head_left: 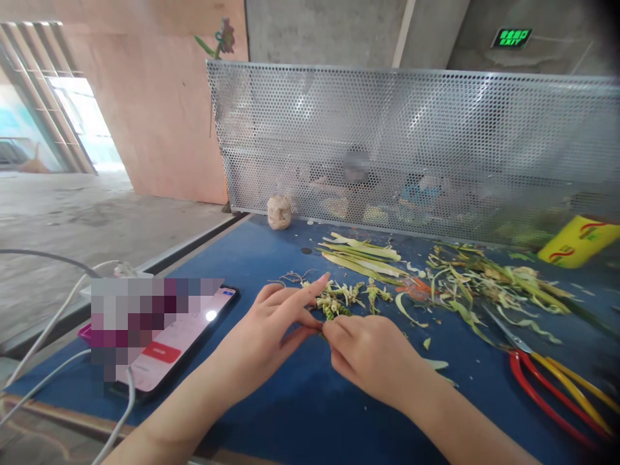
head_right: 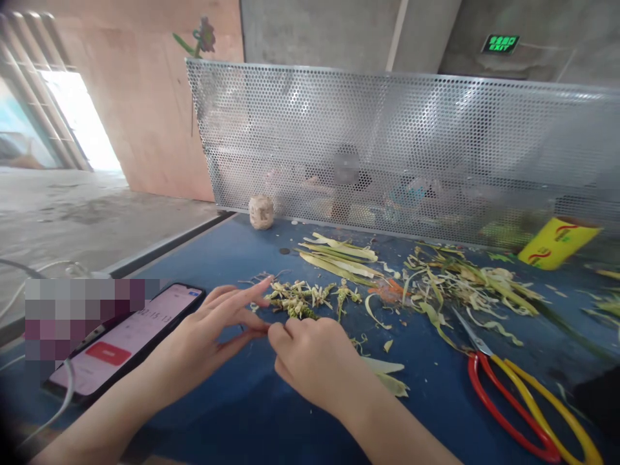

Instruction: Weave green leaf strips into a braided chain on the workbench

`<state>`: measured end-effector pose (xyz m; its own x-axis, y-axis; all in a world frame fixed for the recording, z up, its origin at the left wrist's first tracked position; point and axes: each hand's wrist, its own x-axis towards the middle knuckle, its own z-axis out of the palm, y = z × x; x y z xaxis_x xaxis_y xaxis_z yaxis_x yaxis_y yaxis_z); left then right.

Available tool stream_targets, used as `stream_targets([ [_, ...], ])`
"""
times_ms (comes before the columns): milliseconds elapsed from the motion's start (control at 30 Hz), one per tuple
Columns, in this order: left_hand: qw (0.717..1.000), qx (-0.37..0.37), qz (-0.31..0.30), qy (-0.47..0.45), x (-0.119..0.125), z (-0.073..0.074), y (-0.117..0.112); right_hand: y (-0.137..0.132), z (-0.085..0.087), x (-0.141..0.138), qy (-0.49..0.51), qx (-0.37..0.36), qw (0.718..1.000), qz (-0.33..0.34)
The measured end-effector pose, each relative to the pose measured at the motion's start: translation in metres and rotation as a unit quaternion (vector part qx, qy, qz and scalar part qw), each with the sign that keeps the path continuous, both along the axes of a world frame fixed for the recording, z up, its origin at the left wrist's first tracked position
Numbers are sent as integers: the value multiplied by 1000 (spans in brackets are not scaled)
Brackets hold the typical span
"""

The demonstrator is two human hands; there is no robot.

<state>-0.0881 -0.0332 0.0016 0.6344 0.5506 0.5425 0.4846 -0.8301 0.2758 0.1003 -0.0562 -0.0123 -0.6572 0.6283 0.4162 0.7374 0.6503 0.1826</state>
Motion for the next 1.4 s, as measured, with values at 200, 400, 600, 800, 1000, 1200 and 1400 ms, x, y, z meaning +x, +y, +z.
stream_targets([
  [200, 985, 170, 19, 38, -2, -6, -10, 1, 1, 4, 80, -101, 992, -9],
  [400, 974, 208, 9, 91, -2, -8, -15, 2, 0, 3, 116, -119, 986, -27],
  [600, 974, 206, 19, 94, 1, -13, -12, 1, 5, 6, 113, -132, 984, -38],
  [800, 972, 202, 22, 115, -1, -17, -10, 0, 9, 6, 131, -160, 977, -46],
  [1000, 976, 193, 11, 104, 2, -13, -12, 1, 9, 6, 136, -155, 977, -47],
  [1200, 977, 183, 1, 106, 4, -10, -14, -2, 9, 5, 142, -177, 971, -75],
  [1400, 983, 163, 0, 85, 5, -11, -11, 2, 9, 9, 110, -152, 981, -47],
])
